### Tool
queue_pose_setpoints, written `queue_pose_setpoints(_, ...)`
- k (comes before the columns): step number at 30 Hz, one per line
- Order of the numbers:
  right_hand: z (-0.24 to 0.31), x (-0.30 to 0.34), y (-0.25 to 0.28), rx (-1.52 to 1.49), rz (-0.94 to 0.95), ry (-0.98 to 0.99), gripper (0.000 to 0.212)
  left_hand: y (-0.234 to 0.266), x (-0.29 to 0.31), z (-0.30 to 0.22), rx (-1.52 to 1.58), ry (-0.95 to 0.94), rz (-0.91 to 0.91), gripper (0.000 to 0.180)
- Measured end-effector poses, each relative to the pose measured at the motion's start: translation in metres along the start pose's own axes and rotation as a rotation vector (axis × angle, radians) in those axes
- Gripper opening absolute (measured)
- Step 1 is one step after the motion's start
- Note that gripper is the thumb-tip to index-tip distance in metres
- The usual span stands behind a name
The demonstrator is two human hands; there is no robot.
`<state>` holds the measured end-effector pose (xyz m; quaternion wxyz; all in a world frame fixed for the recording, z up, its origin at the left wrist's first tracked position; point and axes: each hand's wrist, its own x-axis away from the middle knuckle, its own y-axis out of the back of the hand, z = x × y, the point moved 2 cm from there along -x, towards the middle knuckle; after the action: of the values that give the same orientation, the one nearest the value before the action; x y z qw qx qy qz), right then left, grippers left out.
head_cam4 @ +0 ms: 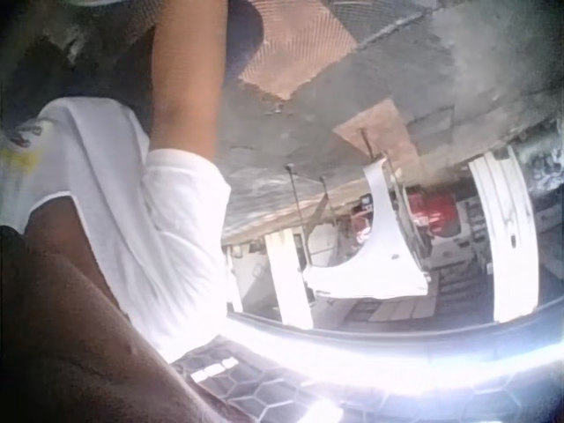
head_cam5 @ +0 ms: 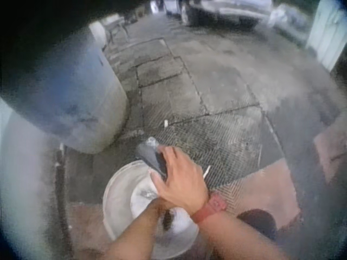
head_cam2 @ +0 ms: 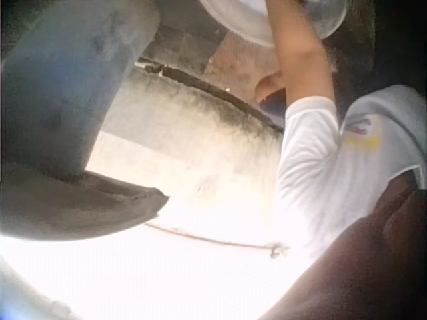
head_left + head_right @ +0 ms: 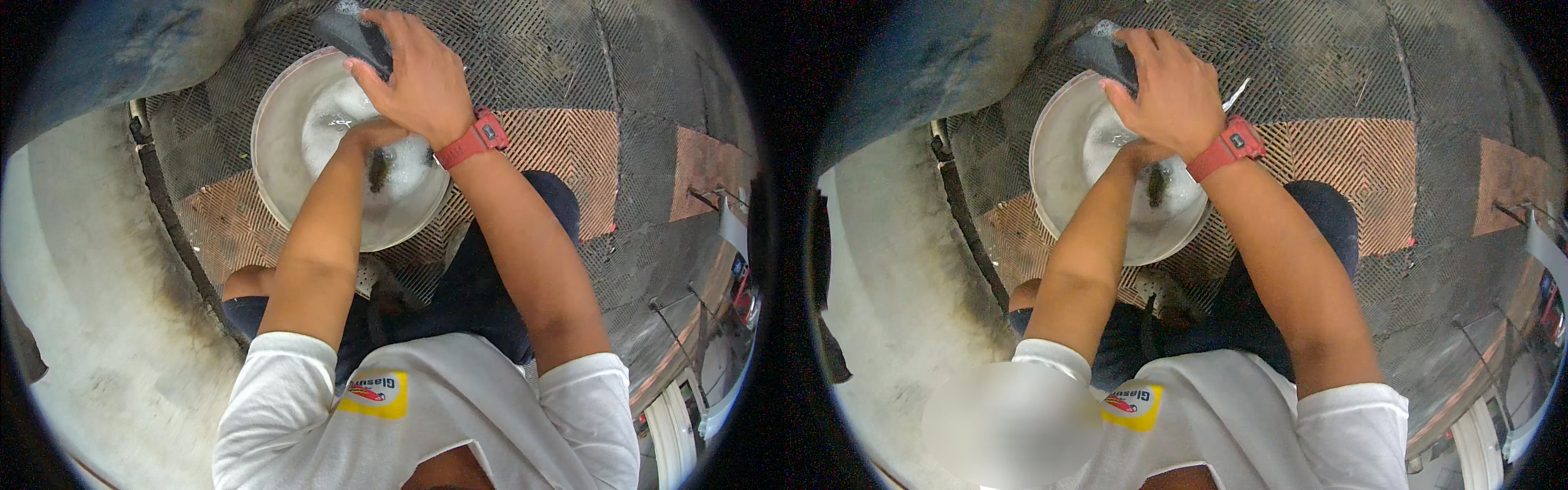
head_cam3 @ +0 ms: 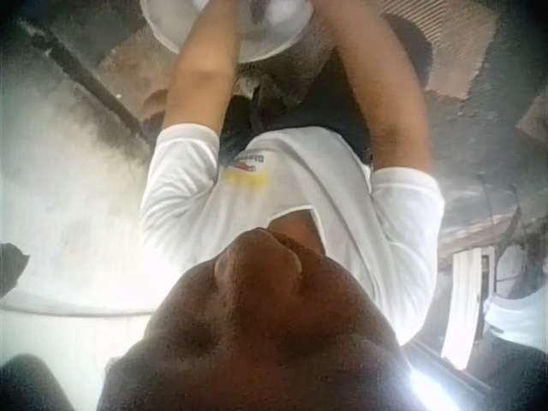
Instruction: The person wipes a white car bumper and a white car hood with a blue cloth, repeatedly dipping the cloth into a bucket of soapy water. The person handles the parts one at a time, wiping different sections and occasionally repositioning the parts.
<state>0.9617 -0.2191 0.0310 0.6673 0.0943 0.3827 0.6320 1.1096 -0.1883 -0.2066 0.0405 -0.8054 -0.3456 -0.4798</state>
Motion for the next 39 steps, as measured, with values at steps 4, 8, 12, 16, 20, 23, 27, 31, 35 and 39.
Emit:
queue_pose_setpoints(4,0.007,0.001,0.004,-0.039,-0.024,-0.023,0.058,0.000,0.008,0.027,0.065,-0.042,-0.050,0.060)
queue_pose_setpoints(8,0.002,0.002,0.006,-0.032,-0.009,-0.066,0.058,0.032,0.056,0.002,0.142,-0.076,-0.048,0.052)
queue_pose_setpoints(12,0.001,0.003,0.005,-0.046,-0.024,-0.060,0.057,0.066,0.114,-0.043,0.040,-0.173,-0.026,0.037)
queue_pose_setpoints(16,0.003,0.004,0.004,-0.041,-0.018,-0.060,0.056,0.086,0.151,-0.050,0.088,-0.226,0.010,0.032)
queue_pose_setpoints(20,0.002,0.004,0.003,-0.040,-0.007,-0.060,0.056,0.102,0.163,-0.048,0.186,-0.283,0.037,0.052)
queue_pose_setpoints(23,-0.004,0.003,0.006,-0.014,-0.013,-0.073,0.056,0.093,0.180,-0.077,0.347,-0.186,-0.145,0.070)
queue_pose_setpoints(27,0.005,0.002,0.006,-0.052,-0.008,-0.065,0.056,0.098,0.089,0.024,0.448,0.044,-0.213,0.078)
queue_pose_setpoints(31,0.005,-0.001,0.004,-0.068,-0.013,-0.047,0.056,0.052,0.031,0.069,-0.094,0.227,-0.204,0.081)
queue_pose_setpoints(35,-0.003,0.000,0.005,-0.025,0.002,-0.069,0.056,0.018,0.043,0.022,-0.079,0.206,0.043,0.079)
queue_pose_setpoints(39,0.004,0.000,0.005,-0.003,-0.010,-0.054,0.057,0.010,0.042,0.025,-0.146,0.263,0.172,0.081)
